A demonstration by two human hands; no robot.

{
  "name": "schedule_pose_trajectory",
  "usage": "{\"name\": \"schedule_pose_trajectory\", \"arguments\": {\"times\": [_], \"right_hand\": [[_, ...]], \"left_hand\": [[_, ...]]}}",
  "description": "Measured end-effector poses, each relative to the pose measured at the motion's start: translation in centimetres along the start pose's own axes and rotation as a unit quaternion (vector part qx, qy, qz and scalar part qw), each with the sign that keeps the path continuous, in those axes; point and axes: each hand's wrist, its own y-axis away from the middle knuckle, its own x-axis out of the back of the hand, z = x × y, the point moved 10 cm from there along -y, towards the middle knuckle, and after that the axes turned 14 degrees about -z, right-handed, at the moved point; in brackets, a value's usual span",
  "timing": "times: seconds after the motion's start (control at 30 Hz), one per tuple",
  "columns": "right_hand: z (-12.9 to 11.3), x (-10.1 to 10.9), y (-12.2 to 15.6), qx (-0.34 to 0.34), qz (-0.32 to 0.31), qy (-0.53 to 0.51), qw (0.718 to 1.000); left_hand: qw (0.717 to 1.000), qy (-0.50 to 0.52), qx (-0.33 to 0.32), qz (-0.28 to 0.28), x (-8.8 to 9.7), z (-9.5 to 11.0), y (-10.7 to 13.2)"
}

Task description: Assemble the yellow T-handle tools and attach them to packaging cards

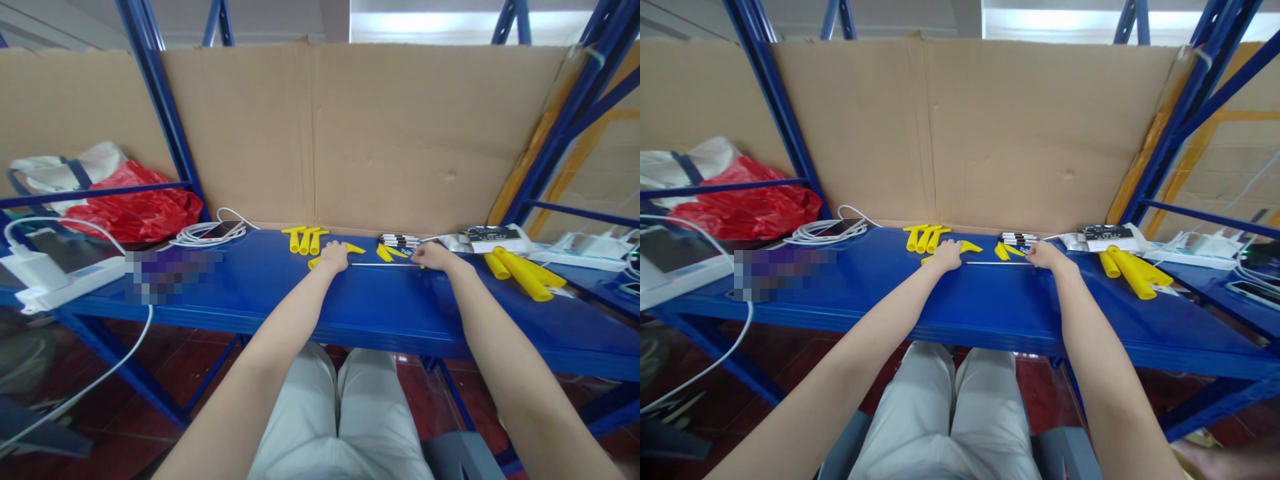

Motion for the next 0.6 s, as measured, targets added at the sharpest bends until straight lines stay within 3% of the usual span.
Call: {"name": "schedule_pose_trajectory", "arguments": {"times": [0.37, 0.6], "right_hand": [[1.3, -0.7, -0.7, -0.02, -0.029, -0.01, 0.999], [2.5, -0.5, 0.1, -0.04, -0.044, -0.011, 0.998]], "left_hand": [[0.987, -0.153, 0.001, -0.042, -1.0, 0.0, -0.9], [0.988, -0.152, -0.014, -0.04, -1.0, 0.7, -0.8]]}}
